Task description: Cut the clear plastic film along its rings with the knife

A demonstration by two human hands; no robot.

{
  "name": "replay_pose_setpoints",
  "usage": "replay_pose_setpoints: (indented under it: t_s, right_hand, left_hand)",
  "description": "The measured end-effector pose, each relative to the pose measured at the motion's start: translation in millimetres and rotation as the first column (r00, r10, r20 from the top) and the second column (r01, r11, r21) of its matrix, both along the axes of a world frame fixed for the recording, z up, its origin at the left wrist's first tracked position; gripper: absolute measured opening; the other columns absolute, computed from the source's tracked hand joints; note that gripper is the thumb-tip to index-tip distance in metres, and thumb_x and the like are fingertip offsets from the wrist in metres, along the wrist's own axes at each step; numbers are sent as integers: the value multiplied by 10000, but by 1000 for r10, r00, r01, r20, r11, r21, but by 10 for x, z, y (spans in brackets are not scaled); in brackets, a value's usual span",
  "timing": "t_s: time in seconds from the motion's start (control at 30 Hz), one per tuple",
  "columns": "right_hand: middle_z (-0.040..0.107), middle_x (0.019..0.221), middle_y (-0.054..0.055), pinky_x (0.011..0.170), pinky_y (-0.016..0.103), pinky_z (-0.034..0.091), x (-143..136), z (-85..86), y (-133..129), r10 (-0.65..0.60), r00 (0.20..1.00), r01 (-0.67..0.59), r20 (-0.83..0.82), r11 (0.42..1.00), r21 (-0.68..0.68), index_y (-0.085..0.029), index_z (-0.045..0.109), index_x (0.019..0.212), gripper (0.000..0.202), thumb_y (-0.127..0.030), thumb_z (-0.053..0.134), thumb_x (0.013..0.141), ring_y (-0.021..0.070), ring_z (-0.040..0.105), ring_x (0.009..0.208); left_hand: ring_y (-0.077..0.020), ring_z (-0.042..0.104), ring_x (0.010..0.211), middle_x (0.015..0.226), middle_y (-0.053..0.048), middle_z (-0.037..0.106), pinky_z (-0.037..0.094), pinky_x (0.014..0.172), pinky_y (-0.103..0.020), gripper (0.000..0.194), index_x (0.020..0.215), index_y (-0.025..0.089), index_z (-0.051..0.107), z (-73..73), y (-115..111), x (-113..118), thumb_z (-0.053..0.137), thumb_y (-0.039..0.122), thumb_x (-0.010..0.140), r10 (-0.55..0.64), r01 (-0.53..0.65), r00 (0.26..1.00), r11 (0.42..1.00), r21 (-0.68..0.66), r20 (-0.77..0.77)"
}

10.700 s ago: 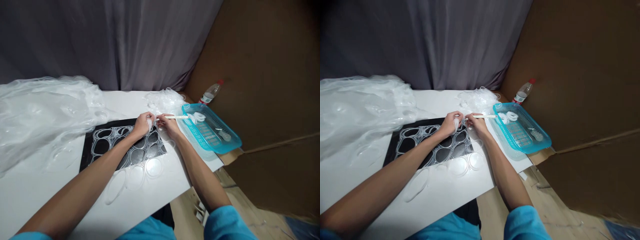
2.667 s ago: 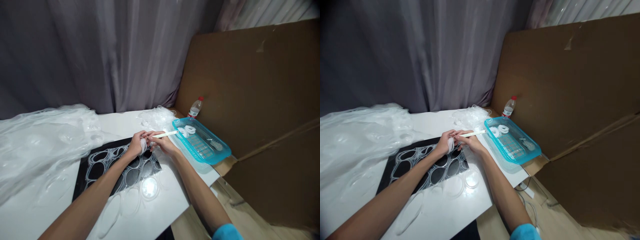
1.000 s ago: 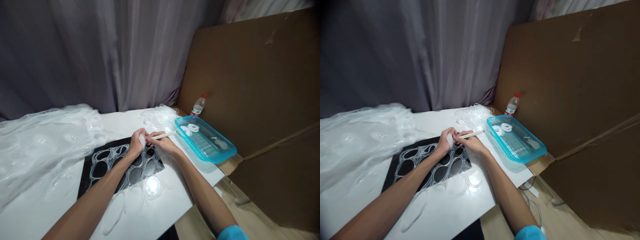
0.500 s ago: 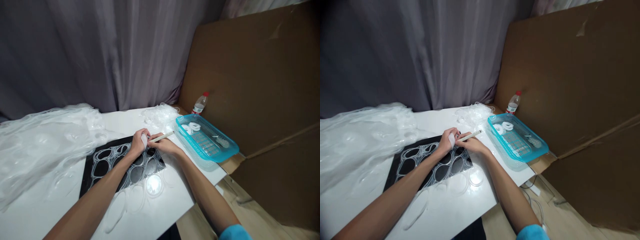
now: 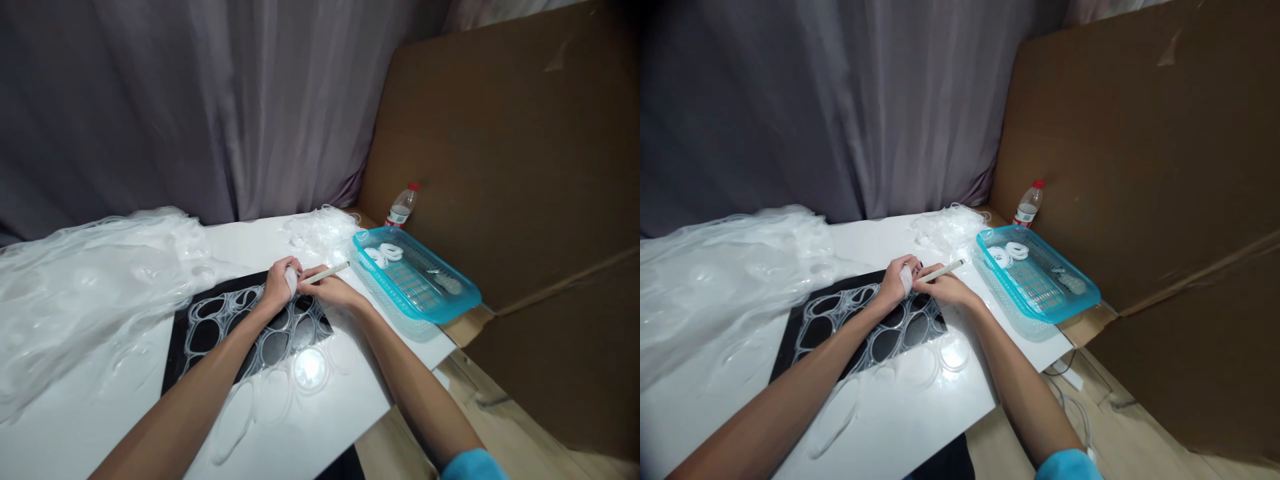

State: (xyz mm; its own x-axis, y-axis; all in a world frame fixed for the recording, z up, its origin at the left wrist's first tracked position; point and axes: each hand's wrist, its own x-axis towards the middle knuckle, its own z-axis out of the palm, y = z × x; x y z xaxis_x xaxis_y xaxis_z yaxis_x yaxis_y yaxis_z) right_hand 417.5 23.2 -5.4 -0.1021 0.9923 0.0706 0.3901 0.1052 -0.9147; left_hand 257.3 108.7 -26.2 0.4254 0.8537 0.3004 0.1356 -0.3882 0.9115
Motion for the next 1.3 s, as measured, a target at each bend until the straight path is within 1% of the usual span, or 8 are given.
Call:
replay_pose_setpoints:
  t_s: [0.13, 0.23, 0.5, 0.7, 0.9, 1.13, 1.3]
  right_hand:
    - [766, 908, 60, 809, 310, 510, -26, 40, -24, -21, 1000, 21, 11, 1000, -4, -171, 833, 919, 193, -351, 785, 870, 218, 647, 869]
    - [762, 882, 59, 809, 315, 513, -31, 62, -27, -10, 1000, 10, 22, 1000, -5, -166, 832, 905, 191, -348, 784, 869, 222, 644, 863]
    - [736, 834, 42, 773, 294, 494, -28, 114, -19, 60, 997, -61, 44, 998, 21, -158, 813, 882, 201, -347, 746, 906, 194, 626, 804]
    - [727, 832, 35, 777, 290, 484, -48, 154, -41, 45, 996, -47, 80, 999, 23, -164, 798, 865, 232, -389, 762, 913, 185, 618, 799]
    - [694, 806, 31, 755, 298, 470, -52, 167, -42, 107, 993, -110, 59, 993, 52, -159, 772, 841, 198, -325, 714, 932, 175, 576, 758]
    - [663, 782, 21, 724, 281, 451, -58, 168, -45, 109, 991, -112, 71, 993, 40, -156, 742, 815, 215, -330, 695, 932, 168, 544, 751]
    - [663, 788, 18, 726, 287, 450, -47, 157, -40, 124, 991, -127, 58, 990, 57, -157, 749, 829, 177, -295, 693, 925, 164, 548, 738]
  left_hand:
    - [-201, 576, 661, 660, -18, 630, 402, 629, -306, 365, 735, 216, 674, -15, 7, 2, 540, 460, 971, -5, 5, 1000, 1000, 15, -14]
    - [-201, 582, 674, 670, -15, 630, 403, 642, -307, 365, 741, 218, 670, -31, 17, 3, 532, 460, 977, -16, 17, 1000, 999, 28, -23]
    - [-197, 595, 693, 705, -15, 646, 409, 665, -310, 342, 757, 216, 656, -44, 26, 3, 529, 440, 981, -40, 42, 999, 998, 52, -24]
    - [-200, 612, 710, 718, -16, 661, 426, 687, -313, 332, 753, 219, 645, -47, 22, 4, 527, 427, 983, -42, 44, 998, 997, 62, -37]
    - [-202, 618, 714, 724, -18, 666, 432, 690, -311, 311, 756, 220, 636, -39, 13, 1, 525, 408, 978, -41, 45, 998, 997, 64, -57]
    - [-201, 616, 716, 727, -16, 664, 440, 694, -307, 299, 754, 219, 636, -24, 3, -1, 525, 391, 972, -37, 42, 997, 997, 63, -70]
    - [-198, 613, 720, 730, -15, 664, 439, 696, -304, 299, 749, 218, 631, -40, 8, 4, 526, 387, 973, -32, 36, 997, 997, 68, -66]
